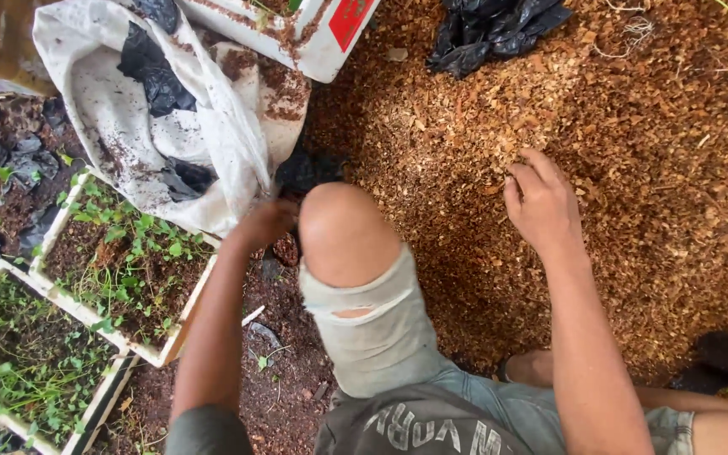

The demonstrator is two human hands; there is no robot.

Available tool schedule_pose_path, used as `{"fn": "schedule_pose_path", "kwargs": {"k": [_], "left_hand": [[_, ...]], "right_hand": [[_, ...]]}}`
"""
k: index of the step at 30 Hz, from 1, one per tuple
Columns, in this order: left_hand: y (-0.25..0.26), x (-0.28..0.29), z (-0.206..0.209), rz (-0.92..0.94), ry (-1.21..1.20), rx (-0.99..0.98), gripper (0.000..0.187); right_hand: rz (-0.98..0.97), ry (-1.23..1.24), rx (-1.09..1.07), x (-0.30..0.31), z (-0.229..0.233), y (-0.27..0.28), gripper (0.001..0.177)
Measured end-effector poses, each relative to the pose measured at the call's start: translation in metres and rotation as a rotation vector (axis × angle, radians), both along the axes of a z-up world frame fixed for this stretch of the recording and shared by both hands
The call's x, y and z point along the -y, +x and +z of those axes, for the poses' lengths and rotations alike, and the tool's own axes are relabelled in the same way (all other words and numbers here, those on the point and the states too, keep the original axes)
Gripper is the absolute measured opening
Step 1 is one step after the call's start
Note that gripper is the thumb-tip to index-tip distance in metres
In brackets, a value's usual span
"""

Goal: Transplanting small green seedlings into individual black plastic nursery bags filled with a brown planting medium.

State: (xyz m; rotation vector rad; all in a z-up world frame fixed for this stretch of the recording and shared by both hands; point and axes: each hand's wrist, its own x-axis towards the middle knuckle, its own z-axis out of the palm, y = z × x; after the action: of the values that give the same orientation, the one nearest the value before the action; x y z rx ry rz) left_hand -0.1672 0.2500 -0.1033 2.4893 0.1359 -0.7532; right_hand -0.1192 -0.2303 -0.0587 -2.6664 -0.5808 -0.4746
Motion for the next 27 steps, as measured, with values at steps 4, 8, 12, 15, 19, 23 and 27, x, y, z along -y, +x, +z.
{"fn": "schedule_pose_path", "kwargs": {"k": [4, 8, 12, 15, 19, 23, 27], "left_hand": [[-0.044, -0.052, -0.192, 0.020, 0.282, 0.448, 0.066], [-0.064, -0.005, -0.186, 0.525, 0.234, 0.065, 0.098], [-0.070, 0.011, -0.194, 0.533, 0.213, 0.190, 0.104], [-0.064, 0.008, -0.195, 0.507, 0.273, 0.199, 0.112], [-0.061, -0.006, -0.209, 0.458, 0.254, 0.199, 0.116], [-0.042, -0.041, -0.264, 0.449, 0.250, 0.187, 0.085], [-0.025, -0.052, -0.275, 0.450, 0.213, 0.169, 0.064]], "right_hand": [[-0.030, -0.009, -0.038, 0.007, -0.005, -0.005, 0.016], [-0.050, -0.016, 0.012, 0.008, -0.006, -0.012, 0.011], [-0.052, -0.057, -0.008, 0.005, 0.001, -0.015, 0.012], [-0.055, -0.078, 0.012, 0.004, 0.001, -0.015, 0.011], [-0.014, -0.060, 0.067, 0.012, -0.013, -0.010, 0.012], [-0.051, -0.032, 0.092, 0.016, -0.029, -0.008, 0.014], [-0.056, -0.016, 0.063, 0.023, -0.032, -0.005, 0.014]]}}
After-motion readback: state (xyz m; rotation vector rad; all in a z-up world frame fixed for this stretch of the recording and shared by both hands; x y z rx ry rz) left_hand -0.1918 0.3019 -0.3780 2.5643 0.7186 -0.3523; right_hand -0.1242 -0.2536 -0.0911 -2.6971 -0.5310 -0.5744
